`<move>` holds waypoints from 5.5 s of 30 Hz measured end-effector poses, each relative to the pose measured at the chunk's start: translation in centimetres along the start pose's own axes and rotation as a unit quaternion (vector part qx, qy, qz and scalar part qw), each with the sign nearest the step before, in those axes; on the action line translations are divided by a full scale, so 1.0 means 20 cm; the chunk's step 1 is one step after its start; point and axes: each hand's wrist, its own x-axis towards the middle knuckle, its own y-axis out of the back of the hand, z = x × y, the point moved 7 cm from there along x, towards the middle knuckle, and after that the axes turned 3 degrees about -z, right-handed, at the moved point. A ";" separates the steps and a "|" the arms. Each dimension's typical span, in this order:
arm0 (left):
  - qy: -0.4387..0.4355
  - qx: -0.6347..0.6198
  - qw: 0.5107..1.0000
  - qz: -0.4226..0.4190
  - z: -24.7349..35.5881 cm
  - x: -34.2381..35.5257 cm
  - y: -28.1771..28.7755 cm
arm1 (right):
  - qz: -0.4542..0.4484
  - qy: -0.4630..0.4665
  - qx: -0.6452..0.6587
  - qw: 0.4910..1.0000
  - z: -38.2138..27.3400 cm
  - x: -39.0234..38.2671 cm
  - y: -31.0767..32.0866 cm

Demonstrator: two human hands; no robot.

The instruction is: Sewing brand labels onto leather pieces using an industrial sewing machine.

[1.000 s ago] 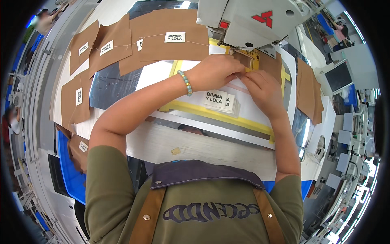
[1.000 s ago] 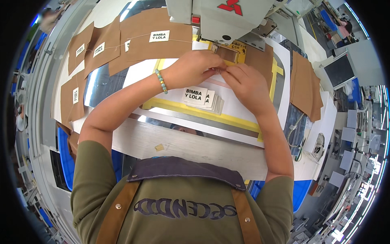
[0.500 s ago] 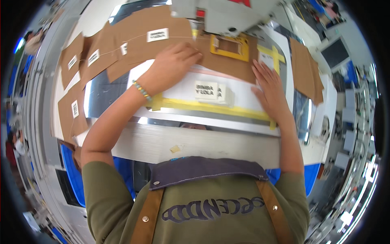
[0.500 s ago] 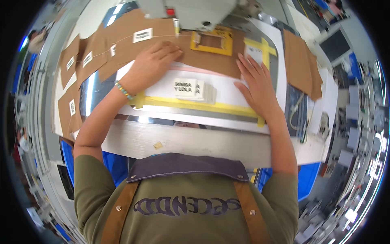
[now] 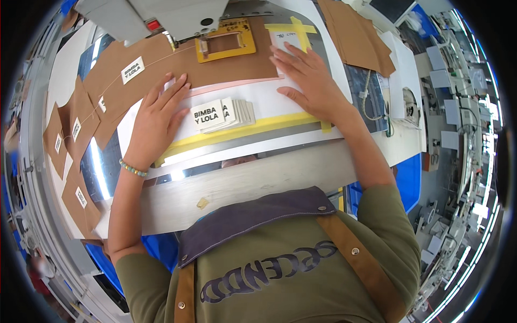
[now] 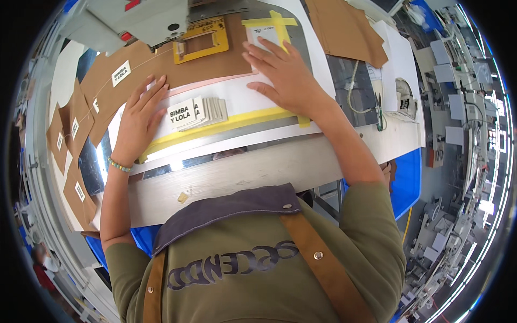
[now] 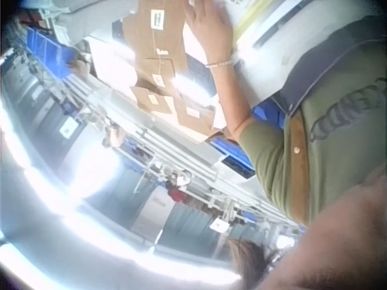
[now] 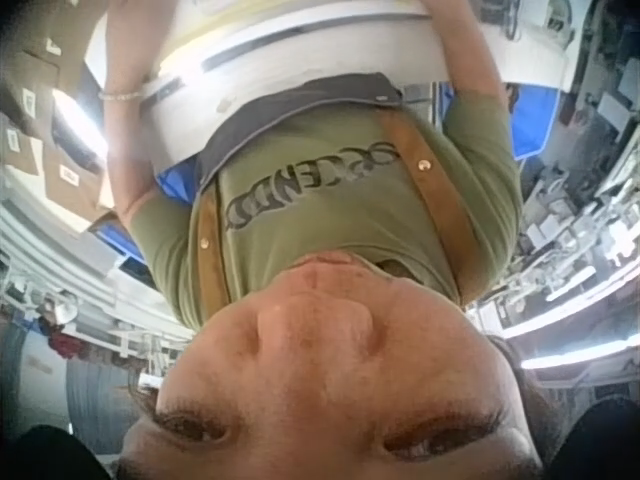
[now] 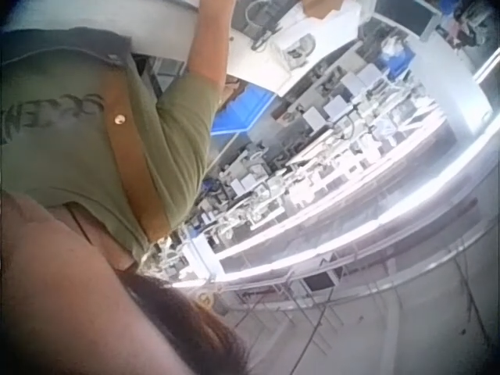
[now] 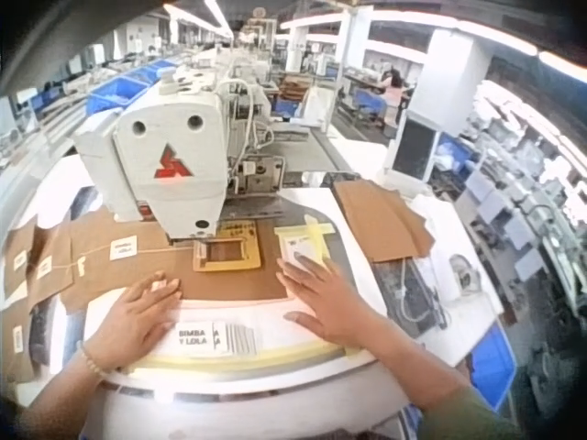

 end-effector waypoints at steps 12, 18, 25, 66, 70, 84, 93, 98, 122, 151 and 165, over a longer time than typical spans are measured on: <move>0.001 -0.036 0.999 0.023 0.02 0.00 -0.01 | -0.014 -0.001 -0.003 1.000 0.02 0.00 -0.07; 0.013 -0.044 0.996 0.075 -0.01 -0.01 0.05 | 0.009 0.016 0.034 0.999 -0.04 -0.01 -0.01; 0.040 -0.096 0.993 0.057 -0.05 -0.02 0.01 | -0.017 0.017 0.043 0.999 -0.04 -0.01 -0.02; 0.040 0.007 0.999 -0.017 0.00 0.00 -0.01 | -0.023 0.017 0.065 0.997 0.00 -0.04 -0.02; 0.034 -0.010 0.999 -0.023 0.02 0.03 -0.02 | 0.001 0.020 0.064 0.998 0.03 -0.06 -0.04; 0.117 0.105 0.987 0.037 -0.31 -0.10 -0.01 | 0.184 -0.031 -0.010 0.982 0.29 -0.18 0.31; 0.125 0.078 0.989 0.025 -0.44 -0.12 0.02 | 0.153 -0.085 -0.005 0.985 0.33 -0.37 0.40; 0.110 0.051 0.992 0.042 -0.57 -0.18 0.05 | 0.181 -0.249 0.079 0.948 0.49 -0.54 0.60; 0.058 -0.199 0.972 0.113 0.21 -0.09 0.21 | 0.125 0.157 0.217 0.955 -0.47 0.22 0.20; -0.064 -0.016 0.997 0.025 0.03 0.35 -0.05 | 0.209 0.186 -0.042 0.959 -0.10 0.53 -0.02; -0.047 -0.034 0.997 0.051 -0.02 0.37 -0.08 | 0.032 0.115 -0.042 0.992 -0.10 0.54 -0.08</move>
